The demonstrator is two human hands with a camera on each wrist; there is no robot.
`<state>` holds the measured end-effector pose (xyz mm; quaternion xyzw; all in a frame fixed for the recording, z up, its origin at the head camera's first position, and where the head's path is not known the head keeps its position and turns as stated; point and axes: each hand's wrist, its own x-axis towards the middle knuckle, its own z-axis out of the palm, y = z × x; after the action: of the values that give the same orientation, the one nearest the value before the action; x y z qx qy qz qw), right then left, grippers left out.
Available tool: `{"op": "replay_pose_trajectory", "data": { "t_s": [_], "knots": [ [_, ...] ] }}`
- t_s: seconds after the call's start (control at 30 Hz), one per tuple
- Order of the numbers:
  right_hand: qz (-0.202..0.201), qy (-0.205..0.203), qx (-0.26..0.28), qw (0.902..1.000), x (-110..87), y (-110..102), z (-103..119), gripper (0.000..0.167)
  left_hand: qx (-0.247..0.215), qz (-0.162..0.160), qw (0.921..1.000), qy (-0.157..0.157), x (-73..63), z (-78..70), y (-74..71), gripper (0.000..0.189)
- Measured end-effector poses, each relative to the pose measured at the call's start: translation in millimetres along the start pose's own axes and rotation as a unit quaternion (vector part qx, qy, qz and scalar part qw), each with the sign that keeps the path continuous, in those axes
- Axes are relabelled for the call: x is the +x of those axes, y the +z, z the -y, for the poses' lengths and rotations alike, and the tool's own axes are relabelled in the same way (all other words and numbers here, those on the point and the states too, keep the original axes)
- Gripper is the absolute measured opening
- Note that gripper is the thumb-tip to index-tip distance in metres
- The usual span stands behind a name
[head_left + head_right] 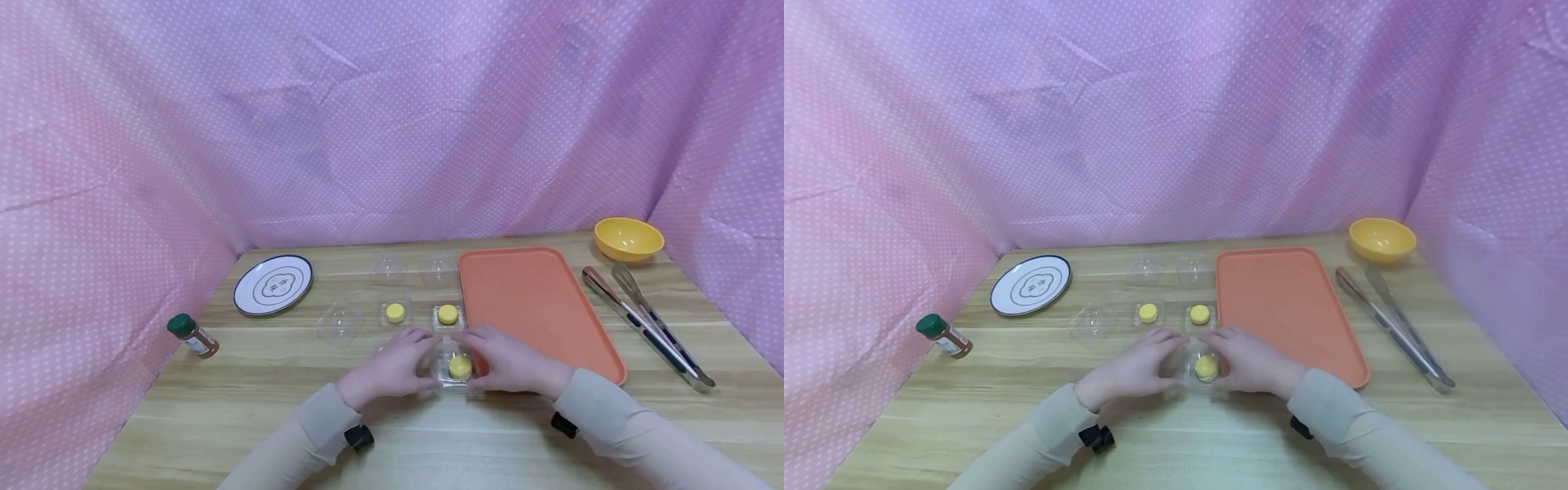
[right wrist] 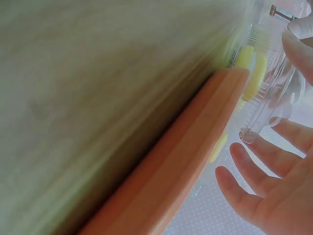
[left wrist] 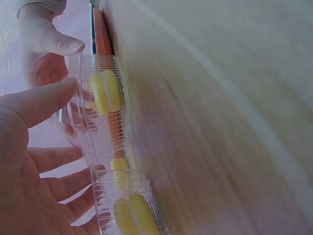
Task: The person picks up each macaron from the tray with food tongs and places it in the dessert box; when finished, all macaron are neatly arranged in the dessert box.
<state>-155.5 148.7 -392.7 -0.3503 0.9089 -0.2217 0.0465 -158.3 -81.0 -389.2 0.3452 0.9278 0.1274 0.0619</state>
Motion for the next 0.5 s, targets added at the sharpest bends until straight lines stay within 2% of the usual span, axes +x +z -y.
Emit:
{"op": "replay_pose_trajectory", "data": {
  "t_s": [0.33,0.5],
  "knots": [
    [0.001,-0.001,-0.001,1.0,-2.5,1.6,-2.5,0.082,-0.011,-0.004,0.9999,0.0,0.1,-2.8,1.2,0.069],
    [-0.001,-0.003,-0.019,0.9998,-2.8,4.7,-5.3,0.082,-0.015,-0.012,0.9998,-0.001,0.7,-4.3,1.5,0.066]
  ]
}}
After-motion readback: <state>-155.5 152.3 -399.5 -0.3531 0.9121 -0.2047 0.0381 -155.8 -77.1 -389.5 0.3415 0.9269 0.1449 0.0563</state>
